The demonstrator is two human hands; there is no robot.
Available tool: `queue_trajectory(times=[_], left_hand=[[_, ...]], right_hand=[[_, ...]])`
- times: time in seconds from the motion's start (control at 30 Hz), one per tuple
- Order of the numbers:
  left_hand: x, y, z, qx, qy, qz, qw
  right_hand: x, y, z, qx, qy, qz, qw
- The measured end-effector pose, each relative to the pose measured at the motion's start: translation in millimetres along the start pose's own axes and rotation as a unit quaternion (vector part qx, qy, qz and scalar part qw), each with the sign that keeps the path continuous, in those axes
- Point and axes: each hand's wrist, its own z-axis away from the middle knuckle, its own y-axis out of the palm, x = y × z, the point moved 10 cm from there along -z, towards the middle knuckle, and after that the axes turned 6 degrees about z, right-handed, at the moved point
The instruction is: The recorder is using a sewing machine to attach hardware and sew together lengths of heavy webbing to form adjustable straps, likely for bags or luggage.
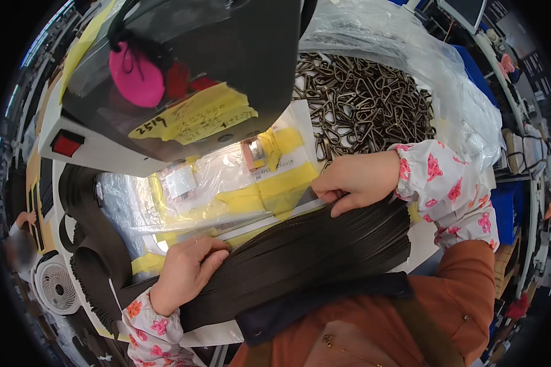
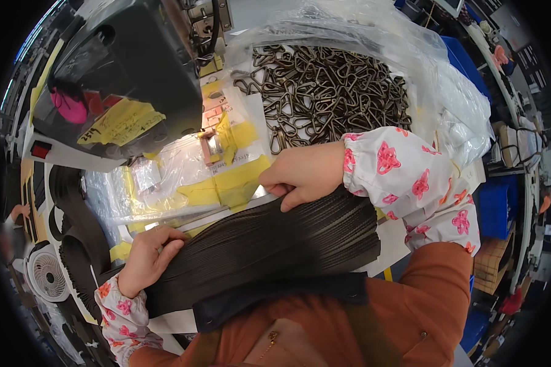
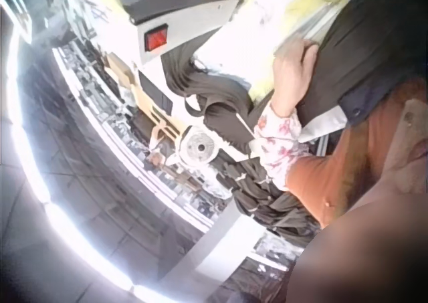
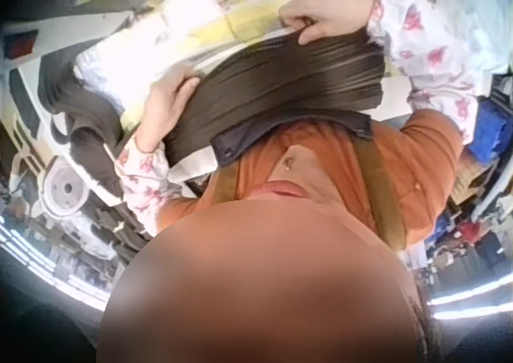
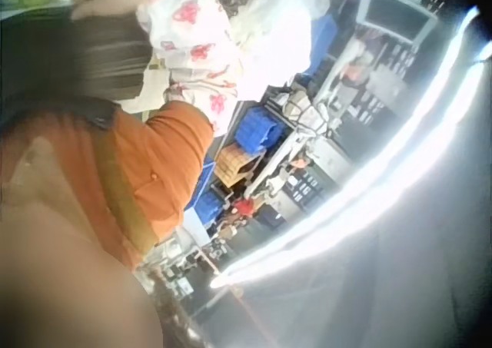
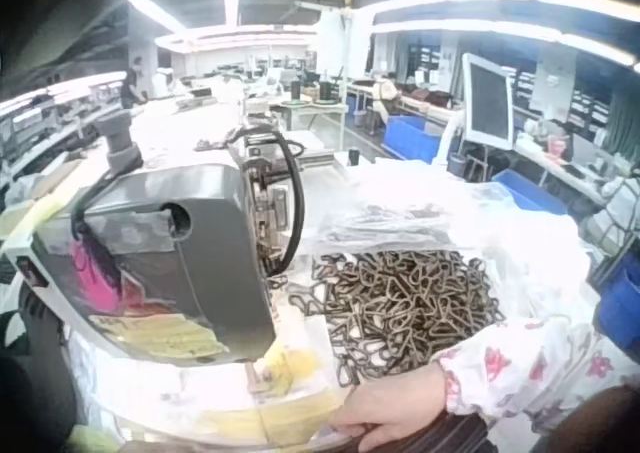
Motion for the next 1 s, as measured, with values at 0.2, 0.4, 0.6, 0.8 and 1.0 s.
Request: queue_trajectory(times=[0.2, 0.4, 0.6, 0.8, 1.0], left_hand=[[-5.9, 4.3, 0.8, 0.031, 0.043, -0.014, 0.998], [2.0, -49.4, -3.6, -0.085, -0.059, -0.086, 0.991], [47.9, -144.2, 9.4, -0.158, -0.077, -0.488, 0.855], [-42.3, 7.8, -63.3, 0.049, 0.215, -0.152, 0.963], [-11.1, 18.6, -81.0, -0.001, 0.099, 0.056, 0.994]], right_hand=[[-9.1, 14.1, -2.6, -0.009, 0.005, -0.060, 0.998], [6.2, -38.8, -15.2, -0.118, 0.010, 0.058, 0.991], [16.5, -7.4, -75.9, -0.221, -0.069, 0.058, 0.971], [9.6, -10.6, -65.1, -0.246, -0.014, -0.140, 0.959], [-10.4, -72.9, 12.3, -0.418, 0.083, 0.219, 0.878]])
